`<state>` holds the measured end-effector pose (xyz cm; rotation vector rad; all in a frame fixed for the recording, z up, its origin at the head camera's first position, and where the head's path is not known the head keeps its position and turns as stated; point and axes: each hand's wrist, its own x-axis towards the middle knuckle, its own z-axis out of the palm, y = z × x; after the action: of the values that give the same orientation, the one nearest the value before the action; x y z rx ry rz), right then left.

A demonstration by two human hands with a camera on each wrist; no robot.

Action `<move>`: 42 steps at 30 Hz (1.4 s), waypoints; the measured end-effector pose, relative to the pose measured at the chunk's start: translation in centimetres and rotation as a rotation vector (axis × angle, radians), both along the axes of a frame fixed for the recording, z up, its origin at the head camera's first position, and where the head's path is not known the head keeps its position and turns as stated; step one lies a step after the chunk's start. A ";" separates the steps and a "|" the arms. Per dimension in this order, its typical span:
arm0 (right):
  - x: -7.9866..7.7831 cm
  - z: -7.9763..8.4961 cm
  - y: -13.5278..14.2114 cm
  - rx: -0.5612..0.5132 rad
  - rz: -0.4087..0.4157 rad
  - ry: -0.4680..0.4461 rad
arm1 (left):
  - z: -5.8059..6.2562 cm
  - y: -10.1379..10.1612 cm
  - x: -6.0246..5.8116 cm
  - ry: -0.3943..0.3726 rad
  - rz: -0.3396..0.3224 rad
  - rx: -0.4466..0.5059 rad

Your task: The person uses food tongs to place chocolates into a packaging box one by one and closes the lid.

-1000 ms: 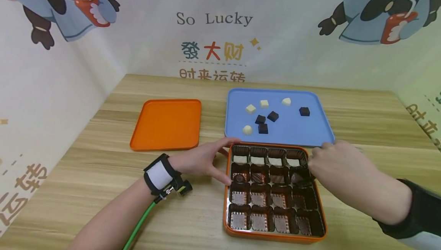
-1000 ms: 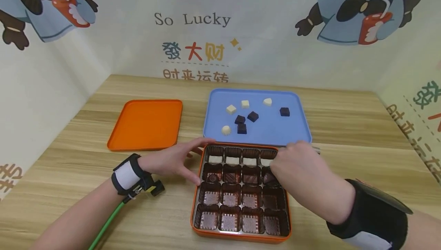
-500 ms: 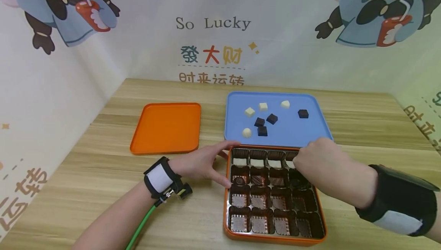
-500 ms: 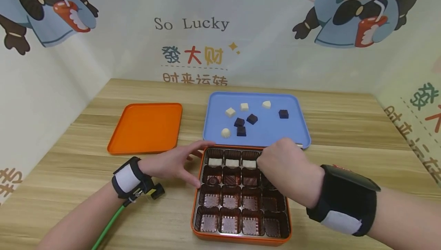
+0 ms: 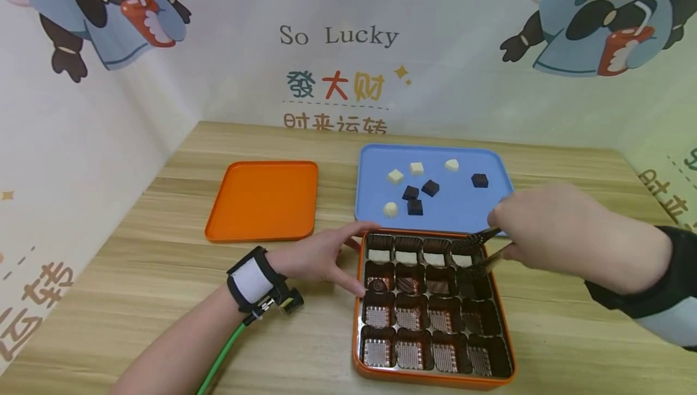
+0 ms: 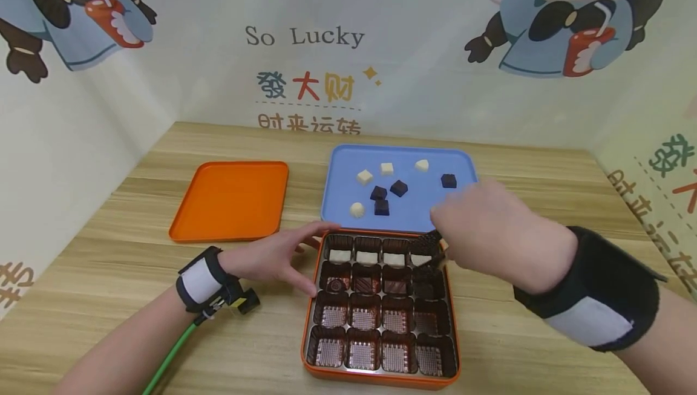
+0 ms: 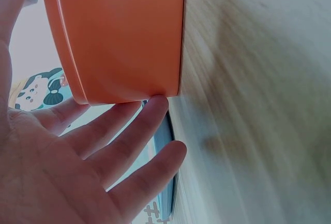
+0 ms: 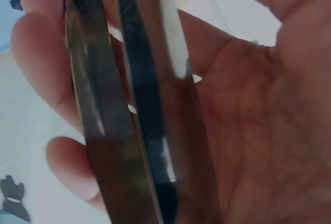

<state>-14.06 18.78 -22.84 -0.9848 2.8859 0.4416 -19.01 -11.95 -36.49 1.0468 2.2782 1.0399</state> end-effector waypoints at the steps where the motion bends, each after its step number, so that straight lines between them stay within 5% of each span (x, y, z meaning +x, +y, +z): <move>1: -0.6 0.2 -0.2 -0.020 -0.011 -0.016 | 0.0 0.0 0.0 0.001 0.000 -0.001; 5: -3.1 0.0 -1.1 -0.095 -0.002 0.001 | 0.1 0.0 0.0 0.008 0.001 -0.004; 10: -6.4 -2.2 -1.8 -0.152 0.025 0.071 | 0.1 0.1 0.1 -0.002 0.002 0.004; 17: -9.5 -5.0 -2.6 -0.204 0.047 -0.007 | 0.0 0.1 0.2 -0.005 0.002 0.005; 42: -10.6 -7.4 -3.2 -0.231 0.068 0.012 | 0.0 0.2 0.0 -0.003 -0.004 0.009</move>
<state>-24.66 15.62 -30.20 -1.1167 2.9708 0.1186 -19.02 -11.77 -36.52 1.0515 2.2701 1.0507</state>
